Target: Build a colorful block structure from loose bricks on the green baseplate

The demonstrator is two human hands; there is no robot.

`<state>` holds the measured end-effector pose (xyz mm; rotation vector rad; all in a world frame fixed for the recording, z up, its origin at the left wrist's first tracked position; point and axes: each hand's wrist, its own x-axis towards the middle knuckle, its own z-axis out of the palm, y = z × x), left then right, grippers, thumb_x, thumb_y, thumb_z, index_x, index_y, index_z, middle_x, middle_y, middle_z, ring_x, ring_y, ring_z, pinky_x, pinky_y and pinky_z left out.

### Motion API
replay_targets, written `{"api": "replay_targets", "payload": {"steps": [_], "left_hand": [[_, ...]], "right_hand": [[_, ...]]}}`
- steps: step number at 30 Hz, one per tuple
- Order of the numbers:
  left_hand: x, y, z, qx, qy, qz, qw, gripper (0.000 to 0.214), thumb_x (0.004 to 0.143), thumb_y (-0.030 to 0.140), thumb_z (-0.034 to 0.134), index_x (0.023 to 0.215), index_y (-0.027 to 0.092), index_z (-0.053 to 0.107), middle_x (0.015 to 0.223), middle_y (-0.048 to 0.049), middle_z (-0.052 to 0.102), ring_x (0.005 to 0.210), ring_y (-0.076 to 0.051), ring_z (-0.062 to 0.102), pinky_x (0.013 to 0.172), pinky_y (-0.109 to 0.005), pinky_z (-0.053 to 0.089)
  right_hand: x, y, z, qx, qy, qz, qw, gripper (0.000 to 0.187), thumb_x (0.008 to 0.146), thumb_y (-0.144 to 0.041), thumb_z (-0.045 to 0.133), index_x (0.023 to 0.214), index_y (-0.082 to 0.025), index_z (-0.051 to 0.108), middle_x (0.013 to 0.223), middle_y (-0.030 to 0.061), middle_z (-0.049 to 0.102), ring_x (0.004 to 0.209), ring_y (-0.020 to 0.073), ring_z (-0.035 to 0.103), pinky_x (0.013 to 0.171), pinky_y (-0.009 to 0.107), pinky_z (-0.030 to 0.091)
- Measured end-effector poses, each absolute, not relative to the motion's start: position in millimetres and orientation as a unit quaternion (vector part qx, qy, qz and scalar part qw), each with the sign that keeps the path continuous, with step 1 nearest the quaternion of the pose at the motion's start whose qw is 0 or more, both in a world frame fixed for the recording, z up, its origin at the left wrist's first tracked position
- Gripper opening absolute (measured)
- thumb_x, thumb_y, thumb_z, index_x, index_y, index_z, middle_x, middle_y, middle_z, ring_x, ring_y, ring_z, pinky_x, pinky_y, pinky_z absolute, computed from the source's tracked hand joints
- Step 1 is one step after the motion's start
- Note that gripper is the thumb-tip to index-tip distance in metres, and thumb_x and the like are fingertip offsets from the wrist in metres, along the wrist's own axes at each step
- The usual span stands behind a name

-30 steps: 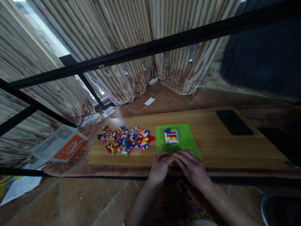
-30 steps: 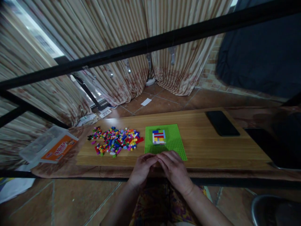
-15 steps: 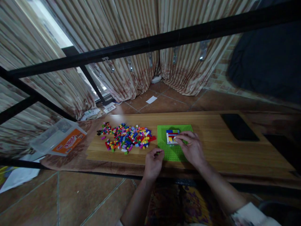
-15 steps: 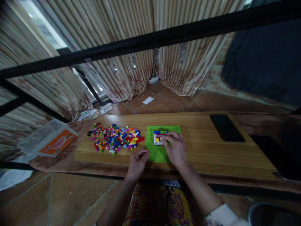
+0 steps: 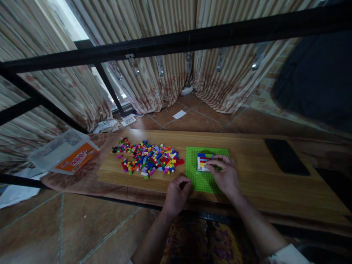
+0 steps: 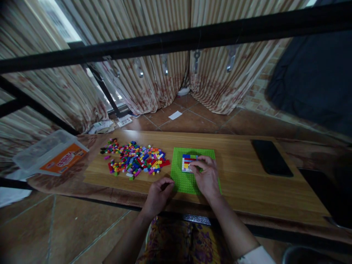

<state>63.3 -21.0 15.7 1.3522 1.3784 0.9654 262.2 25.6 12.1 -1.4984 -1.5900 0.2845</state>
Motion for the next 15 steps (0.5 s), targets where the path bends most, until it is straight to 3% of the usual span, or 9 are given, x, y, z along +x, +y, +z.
{"api": "replay_targets", "payload": {"steps": [15], "left_hand": [[64.6, -23.1, 16.0, 0.565, 0.563, 0.390, 0.460, 0.013, 0.082, 0.026, 0.058, 0.079, 0.018, 0.067, 0.076, -0.0014, 0.064, 0.073, -0.014, 0.057, 0.068, -0.022, 0.043]], "right_hand": [[260.6, 25.5, 8.6, -0.607, -0.651, 0.096, 0.445, 0.019, 0.082, -0.040, 0.061, 0.076, -0.027, 0.074, 0.102, 0.0059, 0.060, 0.097, 0.0230, 0.054, 0.087, 0.043, 0.042]]}}
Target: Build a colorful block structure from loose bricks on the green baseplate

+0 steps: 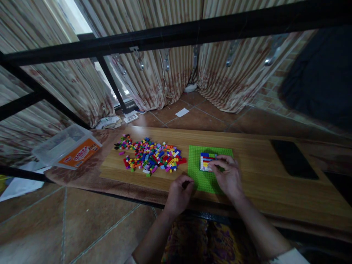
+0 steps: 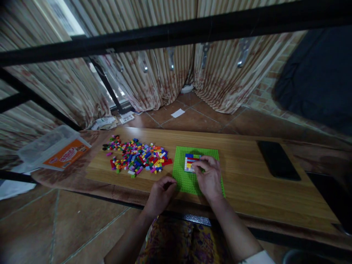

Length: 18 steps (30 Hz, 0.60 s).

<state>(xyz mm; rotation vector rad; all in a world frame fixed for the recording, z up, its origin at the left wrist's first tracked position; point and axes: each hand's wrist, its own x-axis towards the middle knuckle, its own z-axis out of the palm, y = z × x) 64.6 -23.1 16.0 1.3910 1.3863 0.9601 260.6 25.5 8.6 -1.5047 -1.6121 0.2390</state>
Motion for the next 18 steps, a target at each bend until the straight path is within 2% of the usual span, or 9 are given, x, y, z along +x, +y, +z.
{"api": "replay_targets", "payload": {"steps": [6, 12, 15, 18], "left_hand": [[65.4, -22.2, 16.7, 0.557, 0.562, 0.396, 0.465, 0.013, 0.081, 0.028, 0.058, 0.078, 0.018, 0.067, 0.074, -0.0009, 0.063, 0.071, -0.013, 0.056, 0.066, -0.022, 0.043], [56.8, -30.0, 19.9, 0.551, 0.543, 0.414, 0.480, 0.017, 0.082, 0.032, 0.058, 0.078, 0.018, 0.068, 0.073, -0.0010, 0.062, 0.069, -0.013, 0.055, 0.065, -0.022, 0.043], [41.9, -37.0, 19.0, 0.544, 0.563, 0.431, 0.450, 0.017, 0.083, 0.032, 0.057, 0.080, 0.018, 0.068, 0.076, -0.0017, 0.063, 0.071, -0.014, 0.056, 0.066, -0.022, 0.044], [21.2, -38.5, 17.9, 0.558, 0.594, 0.440, 0.377, 0.014, 0.083, 0.027, 0.056, 0.081, 0.018, 0.067, 0.081, -0.0029, 0.064, 0.077, -0.015, 0.059, 0.071, -0.024, 0.046]], "right_hand": [[258.4, 25.7, 10.5, -0.602, -0.656, 0.090, 0.446, 0.019, 0.083, -0.038, 0.061, 0.075, -0.026, 0.074, 0.100, 0.0061, 0.060, 0.093, 0.0223, 0.055, 0.086, 0.043, 0.043], [263.6, 8.3, 23.6, -0.588, -0.632, 0.057, 0.501, 0.019, 0.084, -0.040, 0.061, 0.087, -0.026, 0.073, 0.099, 0.0056, 0.064, 0.095, 0.0225, 0.057, 0.087, 0.043, 0.045], [257.8, -8.7, 35.1, -0.574, -0.641, 0.062, 0.506, 0.016, 0.085, -0.037, 0.061, 0.088, -0.025, 0.071, 0.093, 0.0047, 0.066, 0.091, 0.0215, 0.059, 0.085, 0.041, 0.046], [237.3, -23.8, 39.3, -0.548, -0.680, 0.118, 0.471, 0.014, 0.087, -0.033, 0.058, 0.089, -0.025, 0.070, 0.091, 0.0035, 0.068, 0.088, 0.0200, 0.061, 0.081, 0.037, 0.048]]}}
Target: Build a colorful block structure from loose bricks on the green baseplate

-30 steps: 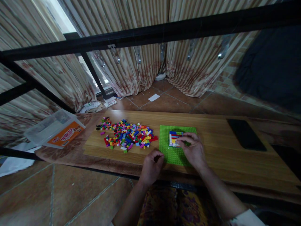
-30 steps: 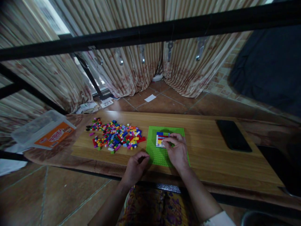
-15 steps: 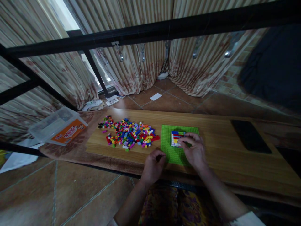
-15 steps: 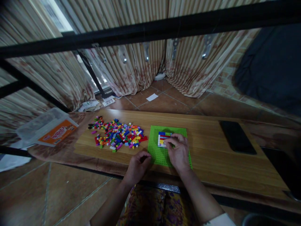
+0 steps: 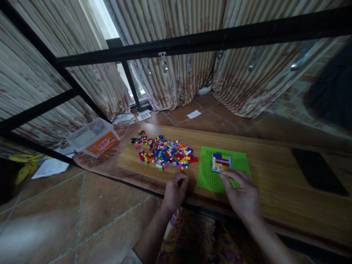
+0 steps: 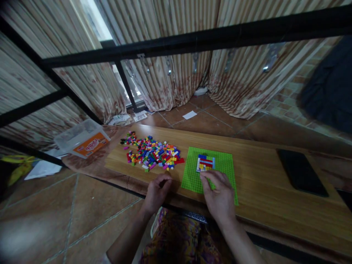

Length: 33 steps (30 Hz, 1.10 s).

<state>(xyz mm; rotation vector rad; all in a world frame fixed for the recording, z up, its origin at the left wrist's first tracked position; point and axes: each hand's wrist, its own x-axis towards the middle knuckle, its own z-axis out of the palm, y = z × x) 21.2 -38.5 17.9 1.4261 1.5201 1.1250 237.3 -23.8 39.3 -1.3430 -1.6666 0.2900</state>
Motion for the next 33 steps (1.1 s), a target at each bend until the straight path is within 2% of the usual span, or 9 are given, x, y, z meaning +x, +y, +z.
{"api": "replay_targets", "payload": {"steps": [5, 10, 23, 33], "left_hand": [[-6.8, -26.9, 16.8, 0.611, 0.623, 0.423, 0.243, 0.012, 0.084, 0.018, 0.053, 0.083, 0.019, 0.065, 0.086, -0.0051, 0.065, 0.084, -0.017, 0.061, 0.079, -0.029, 0.047], [-10.1, -17.2, 13.6, 0.657, 0.616, 0.391, 0.187, 0.015, 0.086, 0.014, 0.050, 0.084, 0.020, 0.064, 0.087, -0.0051, 0.065, 0.089, -0.017, 0.060, 0.080, -0.028, 0.047], [-8.6, -10.5, 9.9, 0.632, 0.646, 0.385, 0.188, 0.014, 0.086, 0.016, 0.052, 0.085, 0.020, 0.065, 0.088, -0.0044, 0.064, 0.084, -0.016, 0.060, 0.075, -0.025, 0.045], [-10.9, -9.3, 6.3, 0.637, 0.634, 0.397, 0.186, 0.011, 0.086, 0.016, 0.054, 0.084, 0.020, 0.064, 0.086, -0.0035, 0.064, 0.081, -0.015, 0.060, 0.072, -0.024, 0.044]], "right_hand": [[185.0, -24.1, 24.0, -0.524, -0.727, 0.185, 0.404, 0.018, 0.090, -0.031, 0.051, 0.089, -0.024, 0.068, 0.086, 0.0039, 0.068, 0.084, 0.0197, 0.061, 0.078, 0.035, 0.048], [147.4, 1.8, 7.6, -0.542, -0.740, 0.129, 0.376, 0.021, 0.089, -0.030, 0.049, 0.090, -0.021, 0.067, 0.084, 0.0065, 0.066, 0.081, 0.0216, 0.059, 0.075, 0.036, 0.045], [132.6, 16.8, -6.1, -0.544, -0.767, 0.061, 0.335, 0.018, 0.091, -0.025, 0.047, 0.081, -0.021, 0.061, 0.078, 0.0054, 0.060, 0.077, 0.0201, 0.054, 0.071, 0.033, 0.040], [153.2, -5.2, 8.5, -0.520, -0.758, 0.145, 0.366, 0.018, 0.092, -0.027, 0.047, 0.083, -0.022, 0.061, 0.082, 0.0034, 0.062, 0.083, 0.0191, 0.056, 0.075, 0.032, 0.042]]}}
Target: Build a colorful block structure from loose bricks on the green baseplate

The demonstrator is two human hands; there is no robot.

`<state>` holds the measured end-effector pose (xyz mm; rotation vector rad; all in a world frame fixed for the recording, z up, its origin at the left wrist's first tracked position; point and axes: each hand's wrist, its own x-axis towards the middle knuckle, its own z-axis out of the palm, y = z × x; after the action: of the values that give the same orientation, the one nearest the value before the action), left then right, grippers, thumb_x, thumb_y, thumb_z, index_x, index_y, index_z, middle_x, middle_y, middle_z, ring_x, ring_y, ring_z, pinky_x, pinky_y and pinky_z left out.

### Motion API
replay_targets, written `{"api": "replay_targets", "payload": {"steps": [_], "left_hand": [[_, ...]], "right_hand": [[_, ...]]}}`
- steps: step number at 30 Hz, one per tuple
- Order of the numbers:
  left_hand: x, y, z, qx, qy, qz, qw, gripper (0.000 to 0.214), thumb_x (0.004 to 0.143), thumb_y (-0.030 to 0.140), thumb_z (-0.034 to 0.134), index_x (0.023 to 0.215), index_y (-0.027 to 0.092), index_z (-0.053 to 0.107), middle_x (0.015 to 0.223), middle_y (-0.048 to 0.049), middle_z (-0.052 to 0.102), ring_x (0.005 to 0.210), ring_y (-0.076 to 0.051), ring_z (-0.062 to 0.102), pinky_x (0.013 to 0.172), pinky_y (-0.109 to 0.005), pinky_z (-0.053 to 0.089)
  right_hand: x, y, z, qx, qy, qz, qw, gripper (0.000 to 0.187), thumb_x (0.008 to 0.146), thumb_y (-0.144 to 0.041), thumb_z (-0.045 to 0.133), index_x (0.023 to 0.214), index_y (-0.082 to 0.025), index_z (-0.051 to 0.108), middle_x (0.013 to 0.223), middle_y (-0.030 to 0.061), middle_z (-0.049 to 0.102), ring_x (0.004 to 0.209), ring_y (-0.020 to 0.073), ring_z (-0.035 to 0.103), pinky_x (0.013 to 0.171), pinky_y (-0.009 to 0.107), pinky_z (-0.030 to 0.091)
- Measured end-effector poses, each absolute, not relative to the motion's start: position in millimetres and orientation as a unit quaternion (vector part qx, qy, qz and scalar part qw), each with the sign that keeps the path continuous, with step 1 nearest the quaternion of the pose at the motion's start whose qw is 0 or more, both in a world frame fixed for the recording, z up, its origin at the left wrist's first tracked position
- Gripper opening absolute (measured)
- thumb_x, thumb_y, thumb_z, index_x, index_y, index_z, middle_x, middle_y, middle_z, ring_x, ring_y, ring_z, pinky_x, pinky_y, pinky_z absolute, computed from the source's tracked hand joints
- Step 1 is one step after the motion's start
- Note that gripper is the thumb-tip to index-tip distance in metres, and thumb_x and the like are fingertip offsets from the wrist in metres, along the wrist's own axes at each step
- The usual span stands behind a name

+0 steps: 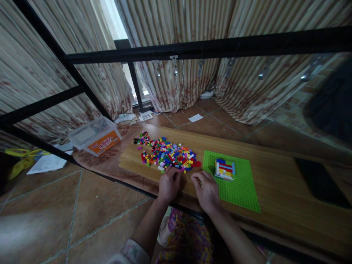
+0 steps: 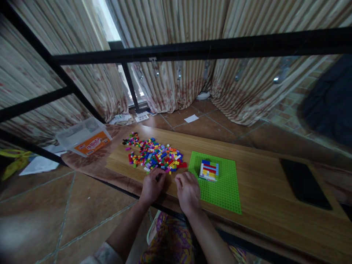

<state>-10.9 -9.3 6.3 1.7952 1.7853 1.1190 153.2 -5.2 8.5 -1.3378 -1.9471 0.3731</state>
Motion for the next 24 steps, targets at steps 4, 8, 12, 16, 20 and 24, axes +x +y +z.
{"api": "replay_targets", "payload": {"steps": [4, 8, 12, 16, 20, 24], "left_hand": [[-11.0, -8.8, 3.0, 0.634, 0.640, 0.389, 0.194, 0.011, 0.086, 0.017, 0.053, 0.085, 0.020, 0.063, 0.088, -0.0032, 0.063, 0.079, -0.014, 0.059, 0.069, -0.023, 0.044], [-10.6, -9.0, 1.7, 0.627, 0.649, 0.389, 0.186, 0.010, 0.086, 0.019, 0.054, 0.085, 0.020, 0.064, 0.088, -0.0029, 0.063, 0.079, -0.014, 0.060, 0.070, -0.023, 0.045], [-9.8, -9.6, 2.7, 0.626, 0.648, 0.395, 0.180, 0.009, 0.086, 0.018, 0.055, 0.085, 0.020, 0.064, 0.087, -0.0025, 0.063, 0.078, -0.013, 0.060, 0.070, -0.023, 0.046], [-9.2, -9.7, 3.6, 0.625, 0.647, 0.396, 0.185, 0.009, 0.086, 0.019, 0.056, 0.085, 0.020, 0.064, 0.086, -0.0022, 0.063, 0.074, -0.012, 0.059, 0.068, -0.022, 0.046], [-9.2, -8.9, 3.6, 0.624, 0.648, 0.396, 0.185, 0.009, 0.085, 0.018, 0.056, 0.084, 0.020, 0.065, 0.086, -0.0021, 0.063, 0.075, -0.012, 0.060, 0.069, -0.022, 0.047], [-9.8, -7.7, 2.3, 0.625, 0.648, 0.395, 0.185, 0.009, 0.085, 0.018, 0.056, 0.084, 0.020, 0.065, 0.085, -0.0017, 0.063, 0.072, -0.012, 0.059, 0.067, -0.022, 0.046]], "right_hand": [[174.0, -16.1, 10.3, -0.548, -0.729, 0.152, 0.381, 0.020, 0.092, -0.033, 0.047, 0.085, -0.023, 0.063, 0.084, 0.0025, 0.064, 0.083, 0.0184, 0.057, 0.076, 0.032, 0.043], [183.8, -23.9, 5.8, -0.557, -0.724, 0.149, 0.378, 0.019, 0.092, -0.031, 0.048, 0.083, -0.023, 0.063, 0.082, 0.0026, 0.065, 0.082, 0.0186, 0.058, 0.076, 0.031, 0.042], [180.0, -28.4, -0.7, -0.548, -0.742, 0.134, 0.362, 0.018, 0.092, -0.029, 0.051, 0.082, -0.022, 0.064, 0.081, 0.0023, 0.065, 0.083, 0.0187, 0.057, 0.077, 0.031, 0.041], [174.2, -29.7, -4.4, -0.528, -0.769, 0.103, 0.344, 0.017, 0.091, -0.029, 0.052, 0.083, -0.023, 0.065, 0.084, 0.0027, 0.065, 0.084, 0.0195, 0.055, 0.079, 0.033, 0.040], [174.7, -29.2, -6.2, -0.523, -0.771, 0.105, 0.347, 0.014, 0.090, -0.030, 0.054, 0.087, -0.023, 0.066, 0.088, 0.0033, 0.065, 0.086, 0.0199, 0.055, 0.081, 0.034, 0.041], [177.5, -27.9, -7.1, -0.531, -0.757, 0.124, 0.360, 0.012, 0.088, -0.030, 0.057, 0.092, -0.022, 0.066, 0.092, 0.0040, 0.066, 0.089, 0.0206, 0.056, 0.080, 0.034, 0.042]]}}
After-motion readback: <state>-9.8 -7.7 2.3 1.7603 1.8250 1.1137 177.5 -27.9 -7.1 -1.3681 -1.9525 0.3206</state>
